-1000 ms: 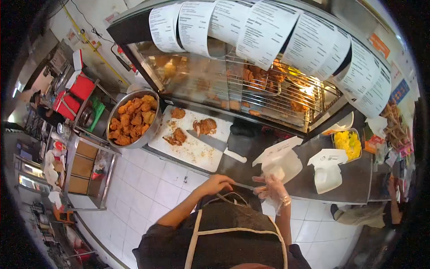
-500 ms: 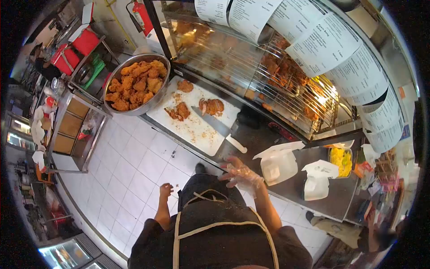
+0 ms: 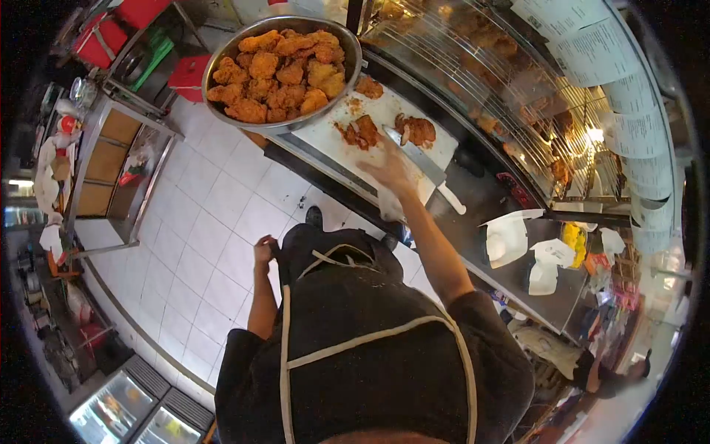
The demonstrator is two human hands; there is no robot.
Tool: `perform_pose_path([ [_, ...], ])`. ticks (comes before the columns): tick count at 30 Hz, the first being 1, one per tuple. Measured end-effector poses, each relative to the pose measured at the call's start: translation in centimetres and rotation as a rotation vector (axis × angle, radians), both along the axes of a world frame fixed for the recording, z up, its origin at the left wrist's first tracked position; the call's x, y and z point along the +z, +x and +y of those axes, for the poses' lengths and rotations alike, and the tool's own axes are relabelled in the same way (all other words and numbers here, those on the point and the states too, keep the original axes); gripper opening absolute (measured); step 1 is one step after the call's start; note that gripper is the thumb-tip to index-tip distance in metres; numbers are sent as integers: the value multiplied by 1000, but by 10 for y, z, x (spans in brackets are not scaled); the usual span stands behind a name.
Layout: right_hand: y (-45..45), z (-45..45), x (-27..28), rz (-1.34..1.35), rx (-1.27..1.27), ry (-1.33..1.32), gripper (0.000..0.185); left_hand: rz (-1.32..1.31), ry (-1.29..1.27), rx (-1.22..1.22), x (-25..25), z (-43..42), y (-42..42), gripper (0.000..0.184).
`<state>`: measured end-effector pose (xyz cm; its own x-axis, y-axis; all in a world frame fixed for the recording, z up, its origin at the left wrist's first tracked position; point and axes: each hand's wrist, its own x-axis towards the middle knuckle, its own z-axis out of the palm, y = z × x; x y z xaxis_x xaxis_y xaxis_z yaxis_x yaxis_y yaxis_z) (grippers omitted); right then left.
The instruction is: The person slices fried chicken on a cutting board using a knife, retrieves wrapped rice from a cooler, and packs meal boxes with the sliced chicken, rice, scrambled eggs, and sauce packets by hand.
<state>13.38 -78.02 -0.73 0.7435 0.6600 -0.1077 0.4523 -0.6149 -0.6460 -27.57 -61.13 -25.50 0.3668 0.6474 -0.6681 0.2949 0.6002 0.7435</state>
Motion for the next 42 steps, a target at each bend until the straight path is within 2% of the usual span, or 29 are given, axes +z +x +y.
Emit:
perform_pose_path([
  [1,3,22,12,-4,-20,-3,96,193,-41,-14,30,20,3,43],
  [4,10,92,33,170,-243,-121,99,191,-10,80,44,69,-24,40],
  [6,3,119,-13,-368,-292,-452,94,290,10,126,33,86,-45,35],
  [8,11,125,-74,-530,-386,-356,74,313,-56,-26,-6,110,-90,30],
  [9,9,118,-72,-482,-282,-280,63,279,-127,-50,-11,115,-103,34],
  [10,8,110,-72,-421,-179,-205,53,337,-137,100,4,106,-95,37],
  [11,16,114,-135,-988,-229,-422,45,129,-455,111,-31,131,-123,37],
  [12,25,116,-202,-1517,-457,-640,37,274,-197,35,-33,108,-118,35],
  [13,33,107,-180,-1052,-232,-375,34,362,-178,-66,-29,101,-115,36],
  [14,39,99,-155,-543,-146,-115,32,401,-211,-150,-31,103,-110,38],
  [15,35,87,-121,-533,-196,-126,32,426,-236,-211,-30,102,-104,39],
  [17,12,65,-61,-243,-395,179,27,442,-251,-287,-26,109,-81,42],
  [19,-1,24,-74,-291,-732,377,26,438,-249,-345,-28,117,-49,45],
  [20,-18,-11,-30,-269,-900,506,22,425,-238,-355,-28,120,-30,46],
  [23,-24,-176,-44,-742,-1171,220,23,351,-206,-377,-34,128,31,50],
  [24,-23,-217,-24,-478,-1380,678,23,310,-193,-380,-31,128,55,52],
  [25,-13,-282,-48,-855,-1286,216,21,200,-187,-422,-25,128,69,51],
  [26,18,-368,-114,-1003,-1178,-376,21,215,-140,-524,-31,130,91,52],
  [28,34,-349,-33,-362,-1234,675,16,87,-86,-577,13,113,126,49],
  [29,39,-332,-12,-192,-1204,983,14,75,-53,-631,44,97,143,46],
  [30,35,-311,7,-167,-1182,1126,13,48,-8,-698,60,95,160,44],
  [31,35,-313,10,-85,-1293,792,48,21,-13,-623,63,90,175,42],
  [33,25,-223,27,-514,-1135,877,49,-30,-3,-486,69,74,186,37],
  [34,17,-181,10,-285,-1199,864,52,-21,8,-474,72,62,180,37],
  [36,12,-100,11,-150,-1021,490,65,-75,-61,-422,69,50,165,38],
  [38,47,-28,-7,-167,-835,53,82,-612,-729,-438,-37,87,110,36],
  [39,63,-11,-15,-193,-808,-49,84,-263,-285,-470,-8,67,91,36],
  [40,77,6,-22,-222,-778,-149,86,-51,-131,-491,5,57,76,35],
  [42,97,10,-39,-422,-715,-315,71,122,-101,-465,13,47,53,34],
])
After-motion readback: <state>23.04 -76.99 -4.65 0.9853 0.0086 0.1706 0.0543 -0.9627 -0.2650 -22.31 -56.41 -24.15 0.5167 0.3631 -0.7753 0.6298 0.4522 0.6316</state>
